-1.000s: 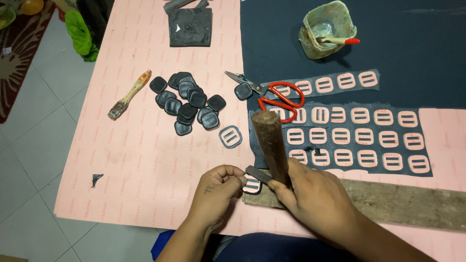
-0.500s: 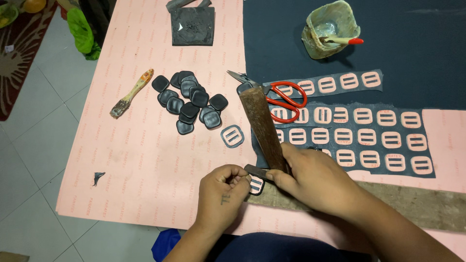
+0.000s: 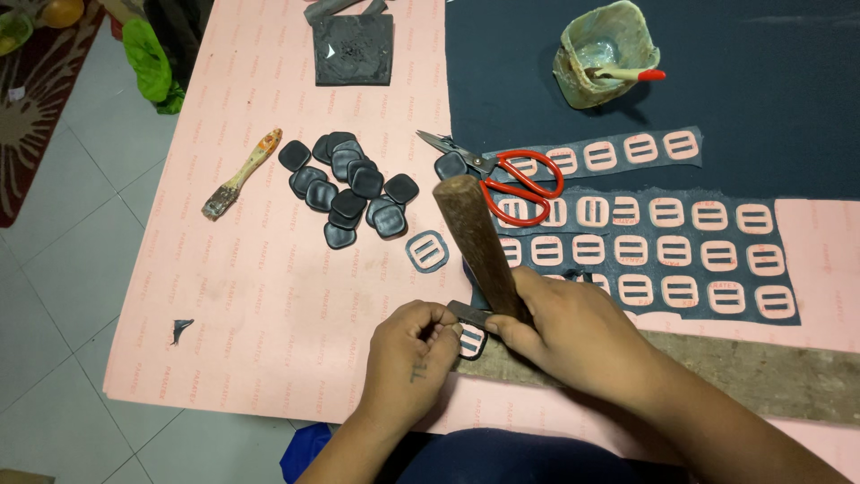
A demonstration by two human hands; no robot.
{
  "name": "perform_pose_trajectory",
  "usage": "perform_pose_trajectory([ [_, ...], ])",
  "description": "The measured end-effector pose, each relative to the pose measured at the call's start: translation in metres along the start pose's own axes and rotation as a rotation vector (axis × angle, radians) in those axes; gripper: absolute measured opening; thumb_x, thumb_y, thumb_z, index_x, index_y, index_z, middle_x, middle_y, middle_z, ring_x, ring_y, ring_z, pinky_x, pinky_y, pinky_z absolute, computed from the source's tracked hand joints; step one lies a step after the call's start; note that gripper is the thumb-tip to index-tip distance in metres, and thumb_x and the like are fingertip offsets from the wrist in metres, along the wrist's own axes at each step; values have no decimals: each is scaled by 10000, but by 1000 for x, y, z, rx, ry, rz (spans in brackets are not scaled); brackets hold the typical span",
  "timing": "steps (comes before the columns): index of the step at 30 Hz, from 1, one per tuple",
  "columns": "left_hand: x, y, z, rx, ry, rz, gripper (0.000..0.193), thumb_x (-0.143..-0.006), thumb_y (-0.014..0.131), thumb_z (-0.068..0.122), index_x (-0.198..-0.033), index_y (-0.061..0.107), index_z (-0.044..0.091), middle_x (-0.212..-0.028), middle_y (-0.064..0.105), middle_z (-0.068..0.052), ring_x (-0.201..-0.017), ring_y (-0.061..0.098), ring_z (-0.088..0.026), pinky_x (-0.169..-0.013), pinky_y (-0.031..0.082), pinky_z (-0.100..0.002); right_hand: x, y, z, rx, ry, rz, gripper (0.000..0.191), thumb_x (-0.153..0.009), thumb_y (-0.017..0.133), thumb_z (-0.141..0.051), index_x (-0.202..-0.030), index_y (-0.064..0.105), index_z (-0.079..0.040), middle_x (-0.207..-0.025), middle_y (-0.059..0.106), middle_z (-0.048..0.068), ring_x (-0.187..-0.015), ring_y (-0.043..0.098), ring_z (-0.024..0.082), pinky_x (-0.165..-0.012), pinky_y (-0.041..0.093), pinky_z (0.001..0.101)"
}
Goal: The person places small dark rubber pieces on a wooden block and presses a flat blade against their edges using a hammer to trim and shape them, setting finished pieces aside. They then use red-handled scissors to trim the edges of the rubber pieces one at a time and continue hammering and trimming more pieces.
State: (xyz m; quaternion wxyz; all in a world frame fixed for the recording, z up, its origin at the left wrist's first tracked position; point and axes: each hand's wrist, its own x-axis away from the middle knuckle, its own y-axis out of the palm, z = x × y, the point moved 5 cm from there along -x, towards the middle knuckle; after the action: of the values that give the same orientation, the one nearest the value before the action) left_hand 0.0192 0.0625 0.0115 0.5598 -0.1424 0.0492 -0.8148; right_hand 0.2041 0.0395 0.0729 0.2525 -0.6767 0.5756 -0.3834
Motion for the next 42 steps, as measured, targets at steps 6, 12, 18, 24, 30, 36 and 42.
perform_pose_trajectory([
  [6, 3, 2, -4, 33, -76, 50, 107, -853, 688, 65, -864, 725, -35, -683, 668, -29, -599, 569, -57, -559, 481, -213, 4, -1, -8, 31, -43, -32, 374, -841, 693, -334, -1138, 598, -127, -769, 726, 132, -697, 707, 357, -630, 558, 463],
  [12, -1, 6, -24, 318, -167, -26, 128, -869, 682, 58, -949, 671, -41, -725, 664, 6, -627, 564, -50, -567, 464, -210, 27, 8, -7, 101, -124, 117, 373, -835, 713, -335, -1095, 567, -111, -825, 709, 120, -627, 684, 356, -544, 532, 473],
  [18, 1, 3, -22, 172, -144, -75, 133, -911, 668, 87, -884, 699, -40, -674, 600, -31, -597, 503, -78, -549, 422, -245, 24, 10, 0, 77, -61, 88, 400, -857, 696, -349, -1148, 571, -105, -820, 703, 126, -639, 690, 354, -551, 537, 474],
  [24, 8, -1, 13, -225, 263, 98, 64, -856, 695, 73, -848, 686, 10, -750, 669, -122, -628, 672, -235, -572, 532, -339, 3, 2, -5, 22, -16, 26, 424, -837, 697, -354, -1175, 604, -117, -800, 737, 143, -724, 711, 374, -637, 558, 478],
  [30, 12, 2, 23, -356, 402, 172, 54, -838, 707, 55, -838, 666, 21, -789, 681, -141, -720, 676, -316, -636, 532, -394, 1, -9, -9, 60, -36, -53, 423, -823, 689, -353, -1176, 602, -137, -827, 732, 134, -705, 710, 364, -635, 554, 477],
  [36, 13, -1, 8, -208, 156, 122, 93, -872, 707, 101, -905, 699, 14, -766, 669, -96, -641, 656, -212, -601, 528, -330, 14, -1, -3, 144, 89, -141, 382, -900, 676, -449, -1124, 588, -152, -768, 732, 107, -701, 716, 338, -659, 563, 459],
  [42, 11, 2, 0, 21, -17, -14, 138, -857, 712, 127, -918, 690, 5, -738, 634, -47, -645, 570, -104, -600, 503, -259, 6, -4, -5, 43, -1, -45, 357, -841, 685, -382, -1101, 621, -145, -796, 735, 118, -696, 714, 348, -632, 554, 468],
])
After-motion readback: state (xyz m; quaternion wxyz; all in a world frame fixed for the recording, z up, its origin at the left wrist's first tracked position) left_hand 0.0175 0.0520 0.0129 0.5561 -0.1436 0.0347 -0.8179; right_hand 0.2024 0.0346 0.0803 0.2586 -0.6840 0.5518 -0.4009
